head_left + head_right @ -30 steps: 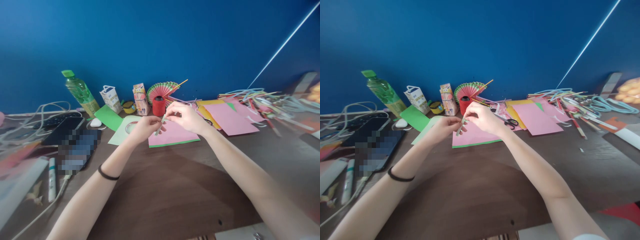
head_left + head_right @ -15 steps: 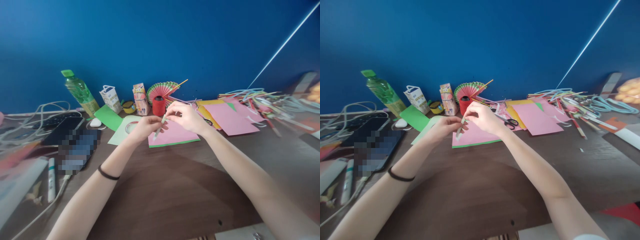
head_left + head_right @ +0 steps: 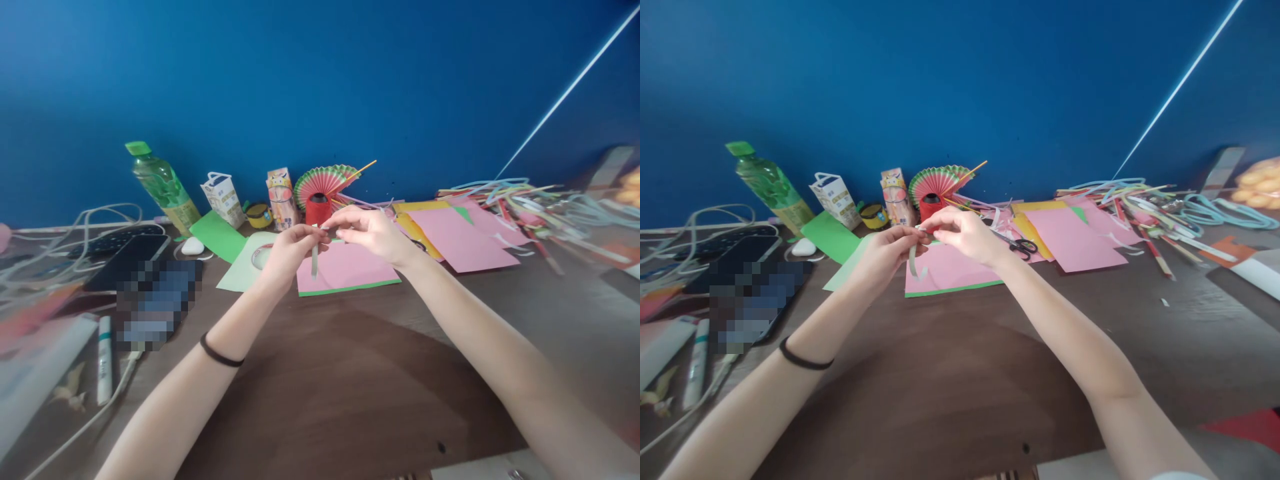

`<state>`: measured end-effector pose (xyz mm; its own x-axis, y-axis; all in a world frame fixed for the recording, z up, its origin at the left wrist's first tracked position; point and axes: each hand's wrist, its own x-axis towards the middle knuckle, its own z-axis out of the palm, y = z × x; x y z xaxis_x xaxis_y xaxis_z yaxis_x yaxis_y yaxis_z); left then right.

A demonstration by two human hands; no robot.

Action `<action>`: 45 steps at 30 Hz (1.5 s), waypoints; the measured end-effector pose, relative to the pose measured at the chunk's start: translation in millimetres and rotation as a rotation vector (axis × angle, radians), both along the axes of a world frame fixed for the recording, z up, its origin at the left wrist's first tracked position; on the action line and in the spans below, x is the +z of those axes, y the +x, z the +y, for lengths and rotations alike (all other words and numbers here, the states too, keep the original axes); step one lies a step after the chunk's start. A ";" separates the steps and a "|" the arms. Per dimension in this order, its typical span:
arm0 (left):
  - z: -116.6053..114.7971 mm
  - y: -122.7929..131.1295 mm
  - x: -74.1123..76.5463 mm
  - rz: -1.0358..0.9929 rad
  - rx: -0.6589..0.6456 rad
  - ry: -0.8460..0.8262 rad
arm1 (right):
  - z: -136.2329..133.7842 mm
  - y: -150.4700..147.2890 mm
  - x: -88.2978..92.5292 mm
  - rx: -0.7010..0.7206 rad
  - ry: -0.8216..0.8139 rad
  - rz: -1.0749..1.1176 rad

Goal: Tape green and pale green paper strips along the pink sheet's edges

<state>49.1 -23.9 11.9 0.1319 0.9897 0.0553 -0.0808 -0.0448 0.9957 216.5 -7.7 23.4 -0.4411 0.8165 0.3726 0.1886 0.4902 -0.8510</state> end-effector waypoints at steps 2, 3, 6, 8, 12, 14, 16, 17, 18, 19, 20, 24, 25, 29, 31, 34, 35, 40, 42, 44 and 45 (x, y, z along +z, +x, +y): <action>-1.3 1.6 0.4 -0.015 0.014 0.003 | 0.5 -0.4 -1.1 0.005 -0.010 0.005; -1.5 2.1 0.1 -0.026 0.024 0.000 | 0.5 -0.7 -1.7 0.008 -0.019 0.008; -1.0 2.4 -1.5 -0.045 0.065 -0.016 | 0.4 -1.7 -3.3 0.021 -0.036 0.019; -0.5 2.2 -2.6 -0.037 0.091 -0.011 | 0.1 -2.4 -4.1 0.026 -0.031 0.026; -0.9 2.0 -3.7 0.028 0.146 0.043 | -1.0 -3.2 -4.2 0.021 -0.035 0.013; -1.8 2.0 -3.8 0.079 0.176 0.092 | -1.5 -3.0 -3.7 0.011 -0.039 -0.002; -2.7 1.8 -3.9 0.147 0.206 0.167 | -1.8 -2.8 -3.4 0.004 -0.035 -0.017; -3.1 1.5 -4.1 0.192 0.217 0.209 | -1.8 -2.8 -3.5 0.003 -0.032 -0.022; -3.4 1.1 -4.3 0.242 0.225 0.251 | -1.7 -3.1 -3.7 0.001 -0.026 -0.022; -3.6 0.6 -4.5 0.295 0.232 0.289 | -1.6 -3.6 -4.2 -0.002 -0.016 -0.019; -3.9 0.1 -4.8 0.347 0.238 0.321 | -1.5 -4.4 -4.8 -0.007 0.000 -0.016; -5.3 -1.1 -5.1 0.487 0.262 0.417 | -1.1 -7.7 -7.1 -0.041 0.107 -0.053; -5.9 -1.2 -4.6 0.505 0.264 0.441 | -0.8 -7.9 -7.3 -0.067 0.129 -0.078; -7.5 -2.4 0.0 0.560 0.246 0.519 | 0.7 -4.4 -4.1 -0.234 0.188 -0.186; -6.8 -4.8 3.2 0.621 0.203 0.533 | 0.3 -1.0 -0.5 -0.271 0.225 -0.208; -3.9 -9.8 6.8 0.740 0.110 0.541 | -2.1 3.0 4.6 -0.231 0.287 -0.220; -2.8 -11.3 7.5 0.774 0.082 0.548 | -3.0 3.6 5.6 -0.208 0.306 -0.238; -0.1 -13.7 5.9 0.880 0.006 0.631 | -5.4 2.6 4.7 -0.148 0.396 -0.361; 0.0 -12.7 3.6 0.903 0.001 0.665 | -5.1 1.2 2.6 -0.137 0.421 -0.384; -0.2 -11.5 1.8 0.913 -0.002 0.683 | -4.6 -0.1 0.7 -0.131 0.432 -0.411; -0.5 -10.8 1.4 0.910 -0.003 0.683 | -4.4 -0.8 -0.1 -0.132 0.432 -0.426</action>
<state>38.2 -24.5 13.3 0.4014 0.7889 0.4652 0.6587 -0.6016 0.4518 215.7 -12.1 23.4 -0.5296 0.6889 0.4949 0.5503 0.7230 -0.4176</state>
